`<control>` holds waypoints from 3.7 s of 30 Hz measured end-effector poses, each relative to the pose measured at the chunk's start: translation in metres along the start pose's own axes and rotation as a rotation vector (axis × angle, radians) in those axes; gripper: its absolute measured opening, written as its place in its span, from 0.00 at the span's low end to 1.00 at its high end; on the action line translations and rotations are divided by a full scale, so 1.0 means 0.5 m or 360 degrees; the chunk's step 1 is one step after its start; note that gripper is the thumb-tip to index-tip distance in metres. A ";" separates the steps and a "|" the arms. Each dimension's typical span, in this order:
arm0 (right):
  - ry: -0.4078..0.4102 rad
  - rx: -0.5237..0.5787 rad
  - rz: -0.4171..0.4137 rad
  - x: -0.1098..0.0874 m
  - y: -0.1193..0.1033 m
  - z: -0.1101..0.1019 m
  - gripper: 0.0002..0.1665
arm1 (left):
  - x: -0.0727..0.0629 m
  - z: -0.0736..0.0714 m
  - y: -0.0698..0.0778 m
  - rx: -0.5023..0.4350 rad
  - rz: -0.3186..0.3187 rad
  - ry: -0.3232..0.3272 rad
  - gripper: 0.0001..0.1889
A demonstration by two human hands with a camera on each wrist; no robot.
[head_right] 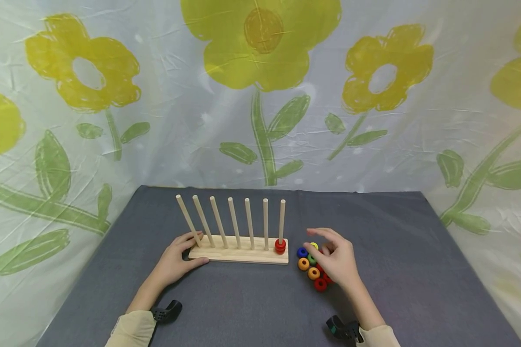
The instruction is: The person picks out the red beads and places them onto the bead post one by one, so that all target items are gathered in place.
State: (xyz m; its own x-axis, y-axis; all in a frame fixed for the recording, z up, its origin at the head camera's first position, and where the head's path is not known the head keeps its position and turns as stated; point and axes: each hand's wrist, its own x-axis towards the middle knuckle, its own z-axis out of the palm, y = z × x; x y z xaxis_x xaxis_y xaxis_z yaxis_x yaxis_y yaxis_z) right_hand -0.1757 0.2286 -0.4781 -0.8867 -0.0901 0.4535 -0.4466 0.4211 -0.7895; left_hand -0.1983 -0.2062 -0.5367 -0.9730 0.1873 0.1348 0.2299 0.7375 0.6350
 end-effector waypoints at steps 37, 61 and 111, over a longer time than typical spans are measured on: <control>0.0184 -0.0275 0.0275 -0.077 0.114 -0.085 0.17 | -0.003 0.002 0.001 -0.0008 -0.0011 -0.0006 0.41; 0.0008 -0.0431 0.0327 -0.081 0.140 -0.086 0.18 | 0.000 0.005 -0.002 0.0001 0.0000 0.0012 0.41; 0.0005 -0.0656 0.0466 -0.068 0.128 -0.067 0.20 | -0.002 0.002 0.003 0.0024 -0.0030 0.0013 0.40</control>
State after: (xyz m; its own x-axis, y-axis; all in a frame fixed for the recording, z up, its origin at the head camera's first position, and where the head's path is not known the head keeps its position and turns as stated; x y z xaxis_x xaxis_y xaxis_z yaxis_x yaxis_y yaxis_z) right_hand -0.1703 0.2888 -0.5299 -0.9670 0.0874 0.2394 -0.0945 0.7495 -0.6552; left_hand -0.1971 -0.2047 -0.5364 -0.9773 0.1679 0.1294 0.2118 0.7507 0.6257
